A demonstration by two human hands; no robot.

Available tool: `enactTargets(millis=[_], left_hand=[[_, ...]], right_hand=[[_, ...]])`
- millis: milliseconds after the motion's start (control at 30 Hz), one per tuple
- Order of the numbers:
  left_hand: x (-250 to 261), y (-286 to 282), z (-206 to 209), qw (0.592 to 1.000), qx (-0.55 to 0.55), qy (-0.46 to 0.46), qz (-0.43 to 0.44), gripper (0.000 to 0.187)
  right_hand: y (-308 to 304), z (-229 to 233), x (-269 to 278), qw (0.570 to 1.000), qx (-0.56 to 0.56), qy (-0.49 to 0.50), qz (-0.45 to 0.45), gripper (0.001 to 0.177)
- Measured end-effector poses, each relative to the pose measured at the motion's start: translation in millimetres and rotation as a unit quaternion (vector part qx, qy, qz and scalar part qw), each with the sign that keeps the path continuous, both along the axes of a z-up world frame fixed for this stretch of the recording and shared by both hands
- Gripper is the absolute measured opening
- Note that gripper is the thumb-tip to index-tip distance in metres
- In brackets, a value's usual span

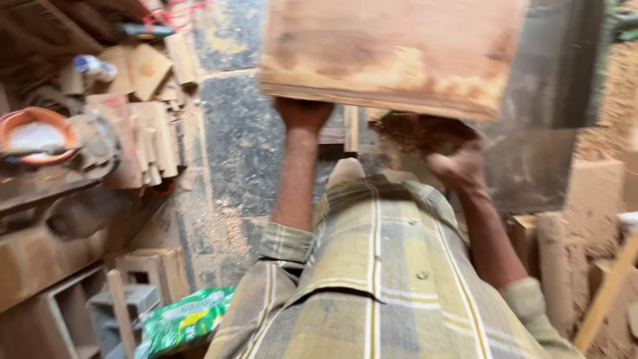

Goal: The person sands a rectangular wooden box with a sanding block, working on the top surface, sides, and edges. The person rotates the box to access different areas and continues sanding until the end of the clip.

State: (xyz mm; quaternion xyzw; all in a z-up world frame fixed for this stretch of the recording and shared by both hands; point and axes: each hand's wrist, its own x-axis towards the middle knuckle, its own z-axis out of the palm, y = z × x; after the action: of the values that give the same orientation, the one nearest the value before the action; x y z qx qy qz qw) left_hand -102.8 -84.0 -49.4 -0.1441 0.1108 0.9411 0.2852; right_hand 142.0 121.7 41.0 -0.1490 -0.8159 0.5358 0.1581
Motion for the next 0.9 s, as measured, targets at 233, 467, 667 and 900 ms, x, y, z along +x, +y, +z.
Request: enactTargets(millis=[233,467,667,900], left_hand=[[22,17,-7,0.989,0.096,-0.095,0.052,0.053],[77,46,10,0.988,0.127,-0.075,0.052,0.068],[120,11,24,0.993,0.007,-0.116,0.028,0.092],[123,-51,71,0.770,-0.590,-0.012,0.243,0.039]], right_hand=[[65,-7,-33,0.999,0.013,0.013,0.037,0.035],[120,-4,-49,0.995,0.003,0.047,0.088,0.033],[111,-19,-30,0.997,-0.005,0.046,0.068,0.036],[116,-13,2,0.995,0.024,0.040,0.085,0.028]])
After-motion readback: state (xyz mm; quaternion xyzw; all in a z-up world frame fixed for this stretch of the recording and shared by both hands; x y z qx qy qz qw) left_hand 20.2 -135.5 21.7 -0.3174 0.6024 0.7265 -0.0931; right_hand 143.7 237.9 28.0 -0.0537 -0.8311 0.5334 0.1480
